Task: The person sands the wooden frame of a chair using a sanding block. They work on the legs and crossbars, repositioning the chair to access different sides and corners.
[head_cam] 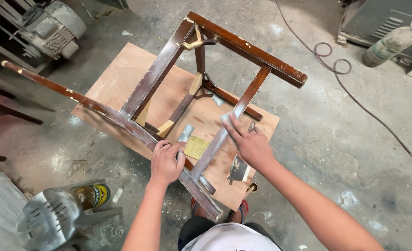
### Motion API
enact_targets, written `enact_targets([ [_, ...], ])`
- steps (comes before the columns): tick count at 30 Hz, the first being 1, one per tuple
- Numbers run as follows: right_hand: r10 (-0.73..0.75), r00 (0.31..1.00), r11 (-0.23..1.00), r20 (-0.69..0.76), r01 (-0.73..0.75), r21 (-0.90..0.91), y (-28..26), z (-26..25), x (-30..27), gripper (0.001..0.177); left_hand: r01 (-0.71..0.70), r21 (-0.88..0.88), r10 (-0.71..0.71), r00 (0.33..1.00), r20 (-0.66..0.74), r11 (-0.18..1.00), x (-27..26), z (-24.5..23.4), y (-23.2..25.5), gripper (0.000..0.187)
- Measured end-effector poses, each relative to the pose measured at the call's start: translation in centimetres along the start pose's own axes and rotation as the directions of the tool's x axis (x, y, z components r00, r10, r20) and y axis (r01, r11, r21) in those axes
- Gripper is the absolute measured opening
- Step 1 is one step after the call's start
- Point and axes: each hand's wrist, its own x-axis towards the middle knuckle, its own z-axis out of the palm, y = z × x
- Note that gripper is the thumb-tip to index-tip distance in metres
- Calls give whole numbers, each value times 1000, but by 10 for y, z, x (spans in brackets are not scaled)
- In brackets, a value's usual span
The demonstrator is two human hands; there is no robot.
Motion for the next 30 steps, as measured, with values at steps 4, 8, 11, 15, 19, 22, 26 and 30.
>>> enact_targets([
  [4,-130,991,991,44,129,25,-59,8,-31,76,-12,-15,12,1000,5,1000,1,-6,5,26],
  [8,-247,969,968,21,246,44,-47,24,-28,71,-79,-8,78,996,-41,997,3,-9,8,29],
  [11,-109,991,994,-79,106,-39,-5,27,-8,62,-44,-11,44,999,-14,999,0,-2,0,26],
  [15,-105,994,994,-6,105,-18,-42,20,-22,65,-35,-4,35,999,20,999,3,-3,-3,28],
  [19,-55,998,985,21,57,-162,14,24,17,73,-33,-13,33,999,23,999,0,-6,1,28],
  [22,107,993,985,-43,-112,-133,21,20,27,73,-44,-10,44,999,13,999,4,-8,0,27],
  [26,106,993,993,49,-104,-53,6,9,22,71,-35,-6,35,999,28,999,6,-8,-1,27],
  [30,165,986,981,14,-163,-101,14,2,30,71,-26,1,26,999,43,1000,3,-9,2,26],
])
